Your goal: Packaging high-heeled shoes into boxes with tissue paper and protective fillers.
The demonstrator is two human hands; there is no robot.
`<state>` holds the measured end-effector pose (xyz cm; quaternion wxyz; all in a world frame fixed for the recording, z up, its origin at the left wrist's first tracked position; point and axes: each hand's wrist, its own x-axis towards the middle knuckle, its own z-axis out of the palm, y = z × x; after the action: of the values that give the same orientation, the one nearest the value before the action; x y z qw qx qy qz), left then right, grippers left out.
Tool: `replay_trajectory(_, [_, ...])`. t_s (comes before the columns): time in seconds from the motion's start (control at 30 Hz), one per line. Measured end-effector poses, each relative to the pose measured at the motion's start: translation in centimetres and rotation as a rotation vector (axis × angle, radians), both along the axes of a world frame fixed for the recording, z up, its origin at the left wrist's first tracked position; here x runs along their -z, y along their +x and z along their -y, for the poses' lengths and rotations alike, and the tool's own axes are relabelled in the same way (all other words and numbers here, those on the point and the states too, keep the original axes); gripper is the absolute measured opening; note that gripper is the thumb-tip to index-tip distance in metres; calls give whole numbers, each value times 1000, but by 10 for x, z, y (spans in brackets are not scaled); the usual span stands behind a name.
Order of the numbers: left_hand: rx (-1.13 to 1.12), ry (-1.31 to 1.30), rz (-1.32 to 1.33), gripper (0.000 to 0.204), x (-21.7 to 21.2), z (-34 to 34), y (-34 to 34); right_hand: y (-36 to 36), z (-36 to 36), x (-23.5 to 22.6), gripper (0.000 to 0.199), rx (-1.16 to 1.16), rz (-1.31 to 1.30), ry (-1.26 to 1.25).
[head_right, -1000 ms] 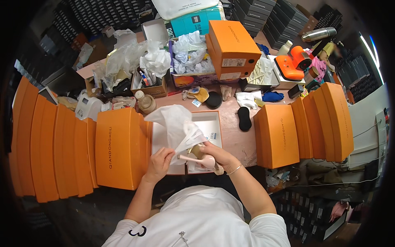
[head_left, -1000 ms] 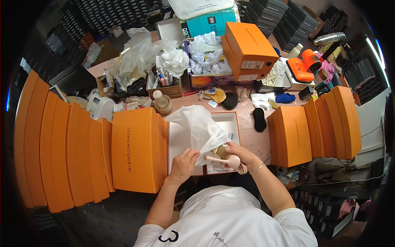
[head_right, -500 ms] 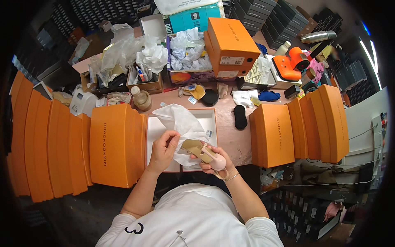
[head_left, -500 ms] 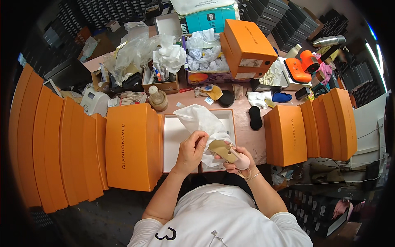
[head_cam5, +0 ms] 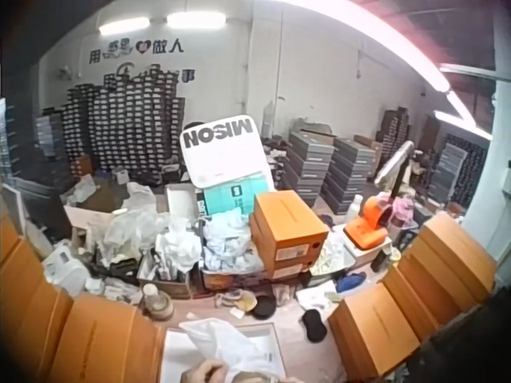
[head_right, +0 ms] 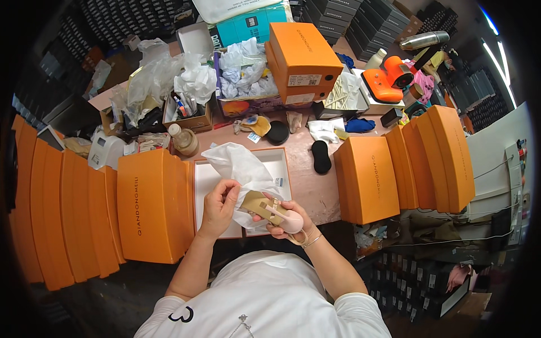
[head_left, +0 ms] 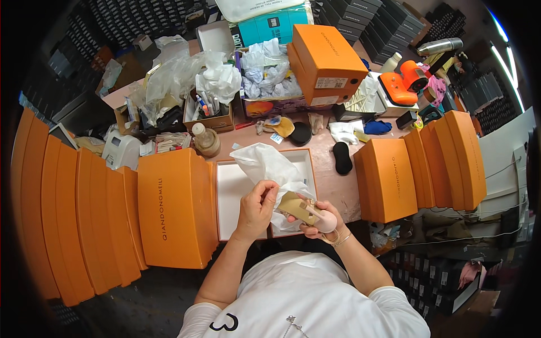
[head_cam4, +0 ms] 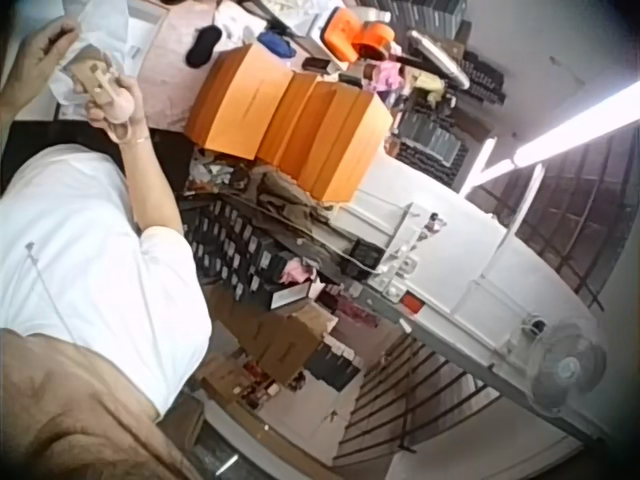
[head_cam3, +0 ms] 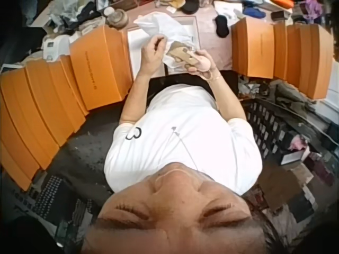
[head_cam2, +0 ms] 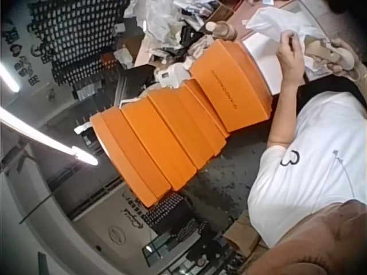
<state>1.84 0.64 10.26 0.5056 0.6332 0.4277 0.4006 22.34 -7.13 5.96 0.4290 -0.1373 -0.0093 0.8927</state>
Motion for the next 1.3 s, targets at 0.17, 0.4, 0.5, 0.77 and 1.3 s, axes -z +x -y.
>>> replay_trajectory(0.17, [15, 64, -17, 14, -11, 8, -1, 2, -1, 1, 58, -3, 43, 71])
replay_trajectory(0.4, [60, 333, -53, 8, -35, 16, 3, 1, -8, -11, 49, -26, 270, 83])
replay_trajectory(0.5, [93, 575, -171, 10, -31, 18, 3, -2, -10, -16, 37, 5, 460, 83])
replay_trajectory(0.77, [341, 691, -86, 17, -7, 59, 33, -19, -38, 6, 44, 289, 2024, 1093])
replay_trajectory(1.3, [2, -946, 625, 98, 54, 50, 2, -68, -7, -4, 43, 405, 1793, 1187])
